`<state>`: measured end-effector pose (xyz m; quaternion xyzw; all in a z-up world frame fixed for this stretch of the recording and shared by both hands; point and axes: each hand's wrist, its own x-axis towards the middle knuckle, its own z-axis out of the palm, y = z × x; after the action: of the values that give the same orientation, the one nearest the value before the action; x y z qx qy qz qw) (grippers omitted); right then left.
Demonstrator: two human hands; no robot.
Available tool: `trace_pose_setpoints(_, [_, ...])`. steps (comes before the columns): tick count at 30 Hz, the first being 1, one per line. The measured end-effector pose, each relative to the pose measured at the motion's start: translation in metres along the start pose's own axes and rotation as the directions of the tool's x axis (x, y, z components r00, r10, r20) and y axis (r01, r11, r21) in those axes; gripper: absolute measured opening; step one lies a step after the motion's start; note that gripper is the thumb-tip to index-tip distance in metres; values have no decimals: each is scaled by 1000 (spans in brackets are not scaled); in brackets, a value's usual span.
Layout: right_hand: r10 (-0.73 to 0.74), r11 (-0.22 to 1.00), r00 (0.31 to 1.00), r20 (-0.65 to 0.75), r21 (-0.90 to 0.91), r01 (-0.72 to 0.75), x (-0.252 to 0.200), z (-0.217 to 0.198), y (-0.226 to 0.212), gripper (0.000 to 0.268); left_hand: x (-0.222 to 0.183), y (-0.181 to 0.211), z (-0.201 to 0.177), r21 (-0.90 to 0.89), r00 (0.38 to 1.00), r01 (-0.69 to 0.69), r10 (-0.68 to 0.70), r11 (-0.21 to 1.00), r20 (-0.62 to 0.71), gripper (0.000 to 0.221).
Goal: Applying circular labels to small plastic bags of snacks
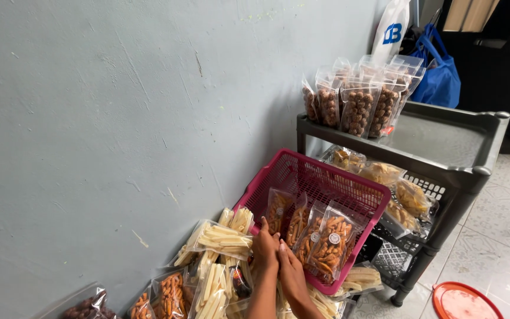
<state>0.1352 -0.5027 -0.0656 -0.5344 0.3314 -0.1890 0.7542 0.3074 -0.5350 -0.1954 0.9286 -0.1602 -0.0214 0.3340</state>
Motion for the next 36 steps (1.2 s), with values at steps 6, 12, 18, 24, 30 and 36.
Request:
trace_pose_setpoints(6, [-42,994,999,-16,-100,41,-6,5,-3,69,-17,-9,-4,-347,996,-94,87,933,-34,30])
trace_pose_setpoints(12, [-90,969,994,-67,-239,71,-15,24,-4,62,-68,-1,-79,-602,949,-160,290,783,125,46])
trace_pose_setpoints(18, [-193,867,958,213,-419,268,-70,57,-17,59,-128,-7,-196,-604,980,-121,192,788,54,52])
trace_pose_setpoints(24, [-179,695,799,574,-501,516,-110,97,5,54,-179,-72,-276,-613,998,42,-6,789,61,56])
trace_pose_setpoints(30, [-244,371,375,894,-271,888,-127,119,53,38,-282,-126,-371,-202,988,120,-98,972,119,44])
trace_pose_setpoints(36, [-51,187,170,984,-158,970,-148,134,107,19,-378,-191,-390,144,923,47,-98,988,372,28])
